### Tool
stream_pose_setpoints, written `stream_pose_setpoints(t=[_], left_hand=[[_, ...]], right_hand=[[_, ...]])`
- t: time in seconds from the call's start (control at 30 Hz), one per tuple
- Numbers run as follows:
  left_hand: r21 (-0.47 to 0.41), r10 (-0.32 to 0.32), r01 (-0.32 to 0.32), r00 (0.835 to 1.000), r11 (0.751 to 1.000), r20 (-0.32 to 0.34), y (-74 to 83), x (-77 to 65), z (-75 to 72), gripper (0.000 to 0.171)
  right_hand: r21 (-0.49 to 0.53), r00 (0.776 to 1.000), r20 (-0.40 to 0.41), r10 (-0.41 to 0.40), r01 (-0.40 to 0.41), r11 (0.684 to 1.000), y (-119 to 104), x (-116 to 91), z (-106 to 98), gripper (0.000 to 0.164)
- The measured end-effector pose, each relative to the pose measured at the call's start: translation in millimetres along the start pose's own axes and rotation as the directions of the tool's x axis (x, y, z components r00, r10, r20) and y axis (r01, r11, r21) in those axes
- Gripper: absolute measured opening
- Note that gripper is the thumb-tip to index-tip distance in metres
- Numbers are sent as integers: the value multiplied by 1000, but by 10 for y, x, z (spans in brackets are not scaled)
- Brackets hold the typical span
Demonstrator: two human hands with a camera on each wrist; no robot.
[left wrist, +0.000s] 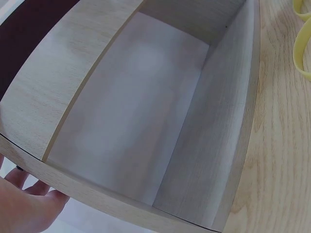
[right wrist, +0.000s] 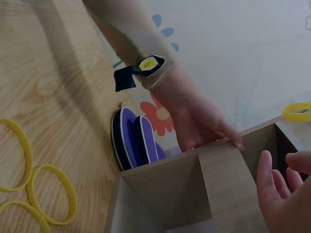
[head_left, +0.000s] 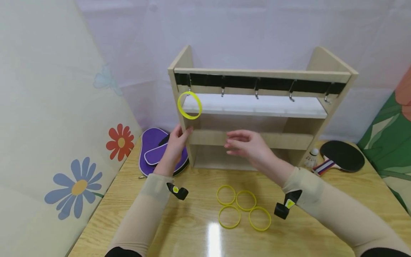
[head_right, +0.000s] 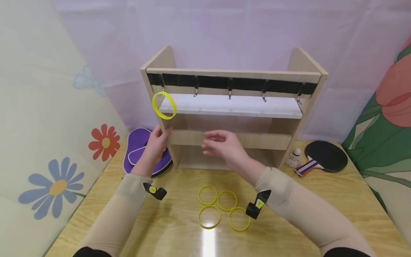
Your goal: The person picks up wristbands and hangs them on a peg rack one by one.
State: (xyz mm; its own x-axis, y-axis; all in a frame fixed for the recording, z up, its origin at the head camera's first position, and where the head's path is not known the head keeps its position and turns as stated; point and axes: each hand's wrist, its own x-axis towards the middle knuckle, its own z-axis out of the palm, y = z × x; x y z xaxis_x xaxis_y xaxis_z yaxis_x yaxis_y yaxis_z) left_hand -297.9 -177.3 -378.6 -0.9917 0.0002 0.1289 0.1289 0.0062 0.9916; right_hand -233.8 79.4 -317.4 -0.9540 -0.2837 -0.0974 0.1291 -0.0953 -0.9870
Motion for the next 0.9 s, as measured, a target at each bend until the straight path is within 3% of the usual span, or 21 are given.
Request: stream_pose_setpoints(t=[0.3,0.63,0.9], left_hand=[[4,-1,1,1000,1000,-9,4,13,12,48],[3,2,-2,1000,1000,-19,-21,29,25,45],[0,10,-10,1000,1000,-20,1,6,13,47]], right_hand=[[-107,998,12,68,-66,992,321,-105,-319,41],[-131,997,9,78,-77,988,715,-173,-646,44],[-178,988,72,134,-120,977,1041,-249,-843,46]])
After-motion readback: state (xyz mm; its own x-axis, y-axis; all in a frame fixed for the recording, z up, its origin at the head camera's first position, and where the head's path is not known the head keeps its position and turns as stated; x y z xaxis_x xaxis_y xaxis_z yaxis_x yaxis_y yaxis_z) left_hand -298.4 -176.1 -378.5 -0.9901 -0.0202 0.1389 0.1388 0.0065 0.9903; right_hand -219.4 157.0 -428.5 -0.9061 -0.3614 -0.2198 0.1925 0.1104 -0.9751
